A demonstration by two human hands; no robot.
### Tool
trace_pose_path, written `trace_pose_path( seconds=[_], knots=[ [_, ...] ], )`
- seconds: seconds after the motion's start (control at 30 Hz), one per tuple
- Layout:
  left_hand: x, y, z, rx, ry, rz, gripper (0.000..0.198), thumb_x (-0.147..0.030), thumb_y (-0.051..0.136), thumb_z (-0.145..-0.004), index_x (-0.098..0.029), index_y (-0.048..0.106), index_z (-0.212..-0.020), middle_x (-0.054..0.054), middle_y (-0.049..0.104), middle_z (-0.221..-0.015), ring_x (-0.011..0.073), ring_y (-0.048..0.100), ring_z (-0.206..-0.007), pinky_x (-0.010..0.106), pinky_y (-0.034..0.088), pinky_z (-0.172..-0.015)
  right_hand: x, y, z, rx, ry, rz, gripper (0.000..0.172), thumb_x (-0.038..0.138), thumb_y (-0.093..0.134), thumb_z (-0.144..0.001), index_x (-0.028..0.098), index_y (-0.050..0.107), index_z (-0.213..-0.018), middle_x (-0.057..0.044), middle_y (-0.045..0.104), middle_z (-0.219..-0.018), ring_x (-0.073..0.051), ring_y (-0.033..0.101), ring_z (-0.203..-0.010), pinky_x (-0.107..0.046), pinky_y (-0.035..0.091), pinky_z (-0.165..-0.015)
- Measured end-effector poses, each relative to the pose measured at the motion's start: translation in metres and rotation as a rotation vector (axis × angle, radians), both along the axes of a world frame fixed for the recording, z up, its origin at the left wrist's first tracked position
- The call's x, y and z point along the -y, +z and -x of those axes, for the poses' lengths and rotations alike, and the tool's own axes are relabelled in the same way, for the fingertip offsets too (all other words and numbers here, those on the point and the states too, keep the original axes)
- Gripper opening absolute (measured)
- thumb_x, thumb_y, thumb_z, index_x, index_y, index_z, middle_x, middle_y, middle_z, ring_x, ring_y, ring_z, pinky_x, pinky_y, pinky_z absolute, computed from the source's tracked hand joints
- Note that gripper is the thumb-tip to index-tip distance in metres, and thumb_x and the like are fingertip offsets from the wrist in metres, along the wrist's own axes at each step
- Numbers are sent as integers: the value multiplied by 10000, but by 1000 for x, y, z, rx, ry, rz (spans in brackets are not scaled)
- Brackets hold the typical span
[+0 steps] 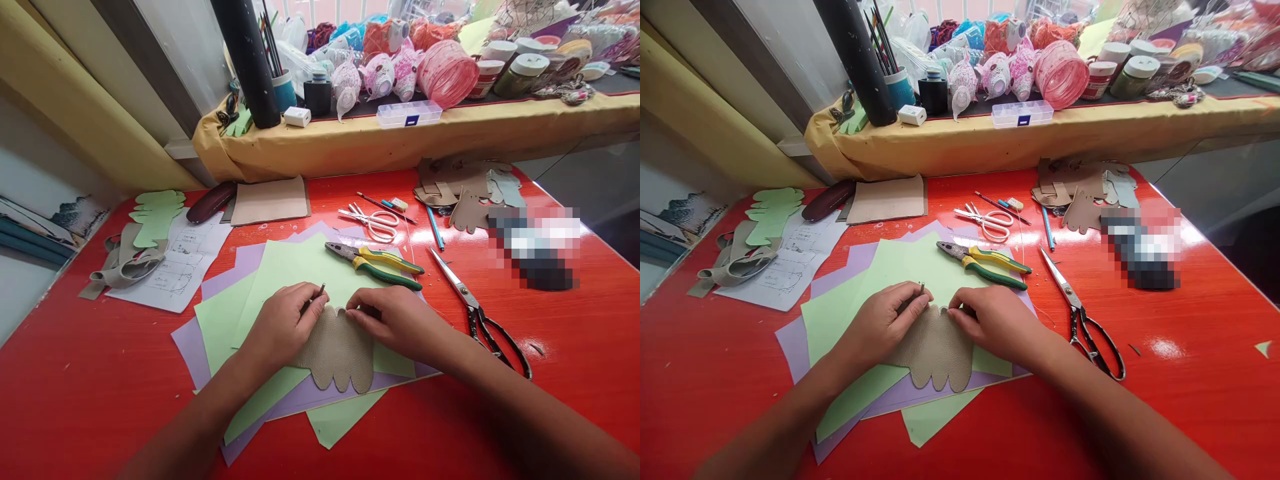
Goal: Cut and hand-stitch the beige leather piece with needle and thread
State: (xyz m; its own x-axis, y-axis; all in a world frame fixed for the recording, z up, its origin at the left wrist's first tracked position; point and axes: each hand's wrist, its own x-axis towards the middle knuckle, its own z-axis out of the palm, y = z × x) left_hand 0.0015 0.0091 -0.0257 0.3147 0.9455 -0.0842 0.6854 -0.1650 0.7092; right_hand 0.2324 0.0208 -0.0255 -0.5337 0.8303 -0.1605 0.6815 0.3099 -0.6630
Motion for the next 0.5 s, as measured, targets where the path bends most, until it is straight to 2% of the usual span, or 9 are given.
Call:
trace_pose_path(
  seconds=[0.13,0.3,0.5],
  knots=[
    [0,3,6,-66,-17,21,297,-372,481,-1035,-234,622,-813,27,680,-815,222,599,-756,322,382,-671,2,1,1,35,62,7,174,292,629,-995,237,788,-1039,-27,781,-811,-170,650,-666,-273,354,-596],
    [-2,10,14,-75,-38,-63,241,-314,487,-1022,-240,711,-973,68,755,-1005,286,653,-987,370,431,-843,1,2,0,100,64,-30,161,302,642,-996,236,777,-1055,-31,782,-827,-187,660,-703,-278,339,-603],
    [-4,8,3,-38,-62,-26,239,-234,429,-1014,-227,668,-1009,61,719,-986,276,651,-970,374,439,-831,1,2,0,104,37,-17,148,324,644,-1003,248,762,-1049,-16,775,-792,-180,653,-675,-279,327,-593]
  ],
)
